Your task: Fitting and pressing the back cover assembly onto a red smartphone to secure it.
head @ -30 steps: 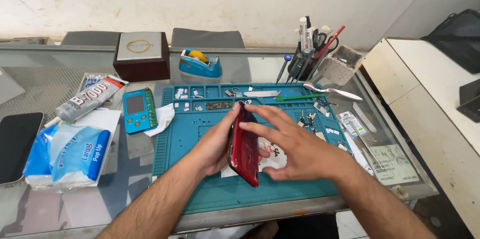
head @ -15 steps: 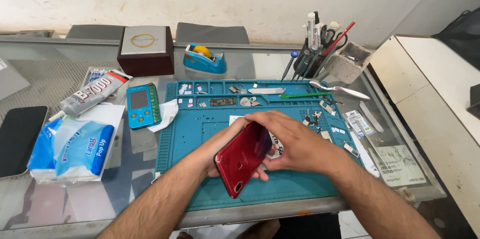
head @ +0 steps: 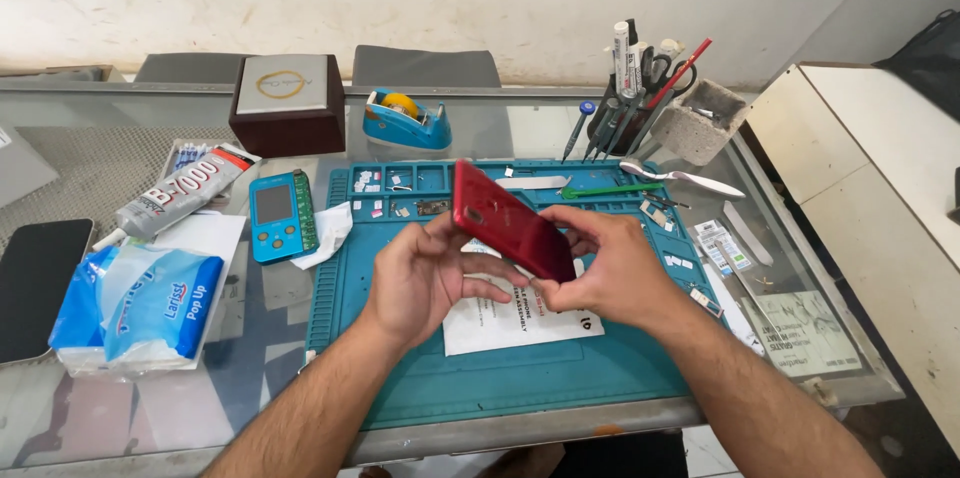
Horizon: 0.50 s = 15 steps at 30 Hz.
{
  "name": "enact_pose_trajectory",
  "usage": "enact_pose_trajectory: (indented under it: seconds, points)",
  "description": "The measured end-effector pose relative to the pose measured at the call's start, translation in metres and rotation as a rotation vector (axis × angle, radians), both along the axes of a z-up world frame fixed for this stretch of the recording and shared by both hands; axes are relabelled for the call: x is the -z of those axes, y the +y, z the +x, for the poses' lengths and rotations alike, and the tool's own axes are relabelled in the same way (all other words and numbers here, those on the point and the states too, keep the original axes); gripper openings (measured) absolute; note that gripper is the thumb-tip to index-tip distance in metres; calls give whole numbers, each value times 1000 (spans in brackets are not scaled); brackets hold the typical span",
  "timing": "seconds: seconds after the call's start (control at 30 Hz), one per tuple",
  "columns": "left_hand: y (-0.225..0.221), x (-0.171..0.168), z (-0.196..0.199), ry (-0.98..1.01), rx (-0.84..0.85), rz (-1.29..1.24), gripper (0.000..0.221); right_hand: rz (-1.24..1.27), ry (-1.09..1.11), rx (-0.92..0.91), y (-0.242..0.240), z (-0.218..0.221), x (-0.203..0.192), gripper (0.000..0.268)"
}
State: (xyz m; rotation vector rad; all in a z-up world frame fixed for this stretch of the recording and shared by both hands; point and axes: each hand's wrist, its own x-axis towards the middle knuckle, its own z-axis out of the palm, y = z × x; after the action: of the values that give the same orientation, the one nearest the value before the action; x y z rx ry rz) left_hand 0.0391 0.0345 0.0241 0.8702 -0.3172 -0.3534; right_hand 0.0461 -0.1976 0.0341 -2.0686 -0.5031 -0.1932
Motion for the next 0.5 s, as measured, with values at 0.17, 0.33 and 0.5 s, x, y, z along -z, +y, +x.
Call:
enact_pose_trajectory:
  seconds: [0.17, 0.33, 0.5]
  points:
    - [-12, 9, -5, -380, -137, 298, 105, 145, 223, -9, -2, -1, 12, 67]
    - [-17, 0, -13, -245, -210, 257, 99, 148, 308, -53, 1, -2, 15, 60]
    - [-17, -4, -14, -257, -245, 194, 95, 212, 247, -166, 1, -8, 7, 61]
